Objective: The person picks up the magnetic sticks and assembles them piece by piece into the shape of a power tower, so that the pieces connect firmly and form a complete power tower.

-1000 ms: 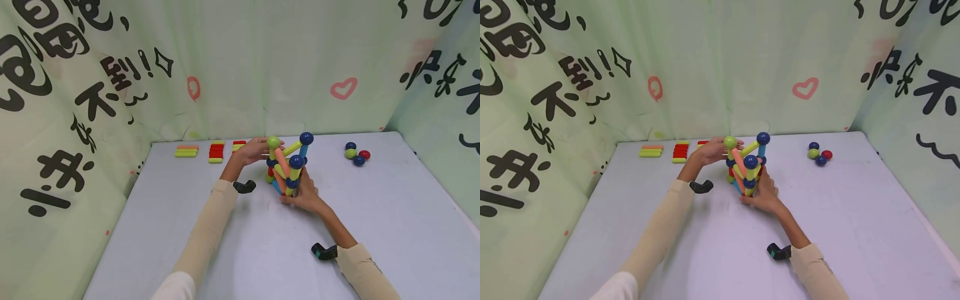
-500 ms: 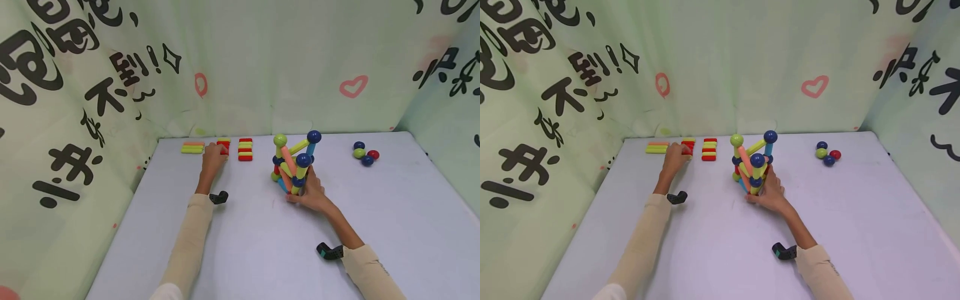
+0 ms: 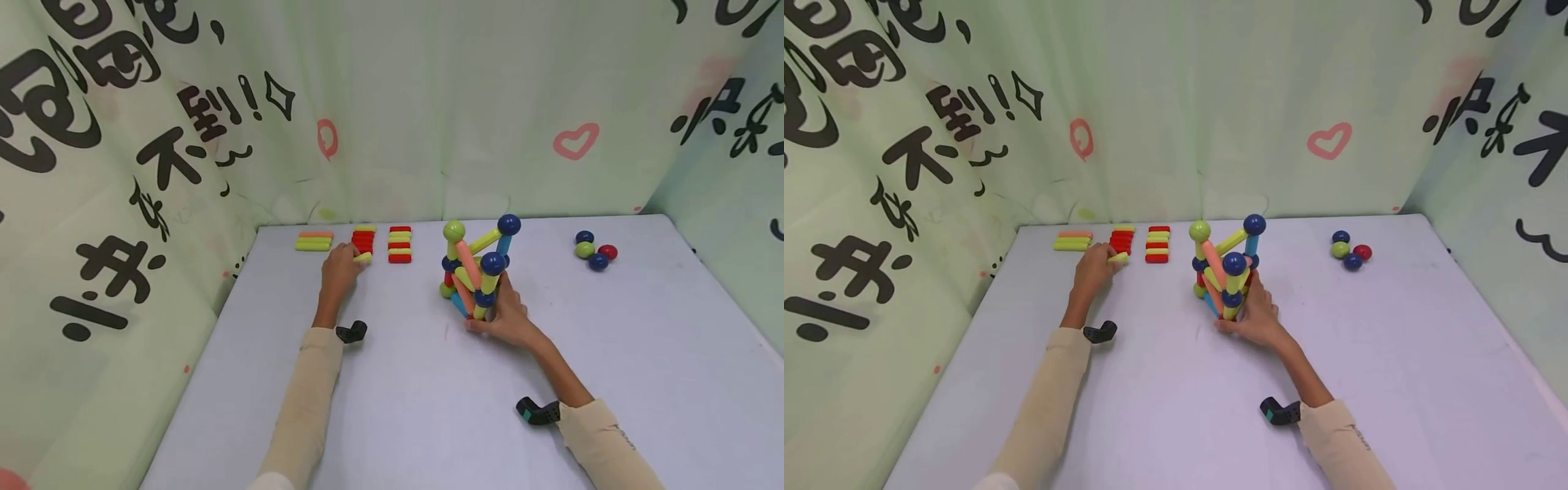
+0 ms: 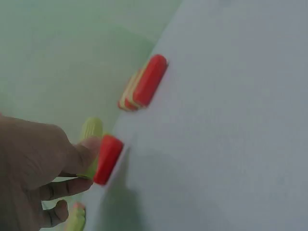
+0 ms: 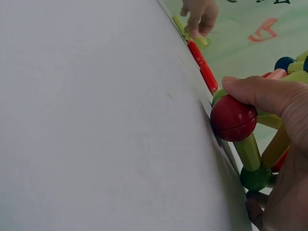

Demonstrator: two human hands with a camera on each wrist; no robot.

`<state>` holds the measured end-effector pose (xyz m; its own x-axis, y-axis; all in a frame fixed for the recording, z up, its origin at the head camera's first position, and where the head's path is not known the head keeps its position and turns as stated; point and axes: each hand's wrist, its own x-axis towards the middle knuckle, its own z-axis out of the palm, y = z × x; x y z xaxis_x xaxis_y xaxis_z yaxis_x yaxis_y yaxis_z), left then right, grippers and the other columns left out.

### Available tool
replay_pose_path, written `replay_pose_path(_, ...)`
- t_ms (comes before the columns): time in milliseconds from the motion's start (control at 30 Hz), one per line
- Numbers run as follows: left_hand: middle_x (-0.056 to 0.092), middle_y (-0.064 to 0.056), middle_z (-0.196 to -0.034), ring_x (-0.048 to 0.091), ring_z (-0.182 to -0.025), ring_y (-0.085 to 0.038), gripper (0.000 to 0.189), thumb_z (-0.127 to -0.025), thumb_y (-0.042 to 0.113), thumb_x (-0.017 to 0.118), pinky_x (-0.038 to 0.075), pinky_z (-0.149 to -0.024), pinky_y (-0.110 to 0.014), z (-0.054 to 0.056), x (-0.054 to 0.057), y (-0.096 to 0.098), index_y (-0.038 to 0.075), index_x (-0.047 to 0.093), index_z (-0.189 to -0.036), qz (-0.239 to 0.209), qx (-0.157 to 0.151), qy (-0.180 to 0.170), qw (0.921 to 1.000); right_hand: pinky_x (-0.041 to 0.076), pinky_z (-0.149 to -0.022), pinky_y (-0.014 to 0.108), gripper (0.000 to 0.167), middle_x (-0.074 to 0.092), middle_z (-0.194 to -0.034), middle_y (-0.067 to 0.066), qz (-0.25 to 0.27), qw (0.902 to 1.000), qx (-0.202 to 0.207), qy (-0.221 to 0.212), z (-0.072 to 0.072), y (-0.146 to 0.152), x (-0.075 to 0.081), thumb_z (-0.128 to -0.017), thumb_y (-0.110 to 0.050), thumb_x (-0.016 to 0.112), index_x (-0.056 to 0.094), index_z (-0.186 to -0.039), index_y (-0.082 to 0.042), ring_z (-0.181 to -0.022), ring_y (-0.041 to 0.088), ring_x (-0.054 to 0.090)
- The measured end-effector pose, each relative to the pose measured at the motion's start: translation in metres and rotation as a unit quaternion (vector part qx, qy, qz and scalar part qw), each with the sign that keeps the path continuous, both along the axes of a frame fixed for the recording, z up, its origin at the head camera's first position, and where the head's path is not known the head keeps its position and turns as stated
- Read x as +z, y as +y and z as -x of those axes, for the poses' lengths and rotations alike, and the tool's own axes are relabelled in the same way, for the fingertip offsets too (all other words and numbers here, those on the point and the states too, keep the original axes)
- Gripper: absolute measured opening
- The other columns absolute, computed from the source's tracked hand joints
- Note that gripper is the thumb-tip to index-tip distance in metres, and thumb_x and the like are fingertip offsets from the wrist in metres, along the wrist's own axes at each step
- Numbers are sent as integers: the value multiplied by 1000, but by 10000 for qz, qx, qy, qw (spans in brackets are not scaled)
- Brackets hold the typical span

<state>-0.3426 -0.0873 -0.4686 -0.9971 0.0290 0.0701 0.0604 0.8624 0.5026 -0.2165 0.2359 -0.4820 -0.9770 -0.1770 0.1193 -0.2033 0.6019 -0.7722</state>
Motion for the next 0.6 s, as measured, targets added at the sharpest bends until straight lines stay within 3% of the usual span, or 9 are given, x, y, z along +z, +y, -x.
replay_pose_path(100, 64, -12, -105, 59, -95, -25, 22, -93, 17, 67, 53, -83, -37, -3, 13, 11, 2, 63, -108, -1095, -102, 73, 9939, 19, -97, 78, 116, 31, -149, 25, -53, 10000, -52, 55, -1, -4, -1, -73, -25, 83, 1, -153, -6, -136, 51, 25)
replay_pose_path(200, 66, -12, -108, 60, -99, -24, 25, -95, 20, 64, 54, -82, -33, -10, 36, 31, 3, 63, -114, -2245, -473, 90, 9733, 21, -100, 76, 117, 34, -147, 26, -132, 9997, -174, 140, -2, -8, -2, -72, -26, 85, 3, -152, -4, -136, 48, 28)
replay_pose_path(300, 65, -11, -113, 60, -104, -23, 30, -96, 25, 63, 54, -86, -29, -20, 63, 55, 5, 62, -119, -3231, -930, 94, 9417, 23, -100, 73, 117, 35, -145, 27, -149, 9993, -300, 169, -3, -13, -3, -70, -27, 87, 6, -151, -2, -136, 48, 29)
replay_pose_path(367, 64, -11, -115, 60, -107, -21, 33, -96, 27, 63, 54, -87, -27, -28, 80, 70, 6, 61, -121, -3853, -1132, 117, 9157, 22, -101, 73, 116, 34, -143, 28, -183, 9991, -380, 97, -4, -16, -2, -70, -29, 87, 7, -149, -1, -135, 49, 28)
replay_pose_path(433, 64, -11, -115, 60, -107, -20, 34, -95, 27, 64, 53, -89, -26, -34, 93, 83, 6, 61, -122, -4401, -1302, 166, 8883, 21, -101, 71, 116, 34, -142, 28, -213, 9988, -435, -21, -4, -18, -3, -71, -32, 87, 7, -149, -2, -134, 49, 27)
replay_pose_path(500, 64, -11, -116, 62, -107, -19, 35, -95, 27, 64, 53, -91, -25, -39, 104, 95, 6, 61, -123, -4781, -1422, 186, 8665, 20, -103, 72, 119, 32, -143, 28, -245, 9988, -408, -138, -5, -18, -1, -71, -34, 87, 3, -150, -3, -135, 48, 25)
replay_pose_path(533, 65, -12, -117, 62, -107, -19, 35, -95, 27, 65, 53, -92, -25, -41, 107, 100, 5, 62, -122, -4904, -1487, 192, 8585, 18, -106, 72, 120, 30, -144, 28, -247, 9990, -326, -174, -5, -16, 0, -72, -33, 87, 2, -151, -3, -136, 48, 24)
replay_pose_path(600, 67, -12, -117, 63, -107, -18, 35, -94, 27, 65, 52, -94, -24, -43, 111, 109, 6, 62, -122, -4989, -1599, 136, 8517, 16, -110, 70, 123, 26, -148, 28, -161, 9996, -51, -246, -4, -11, 4, -72, -31, 87, -2, -152, -4, -139, 47, 23)
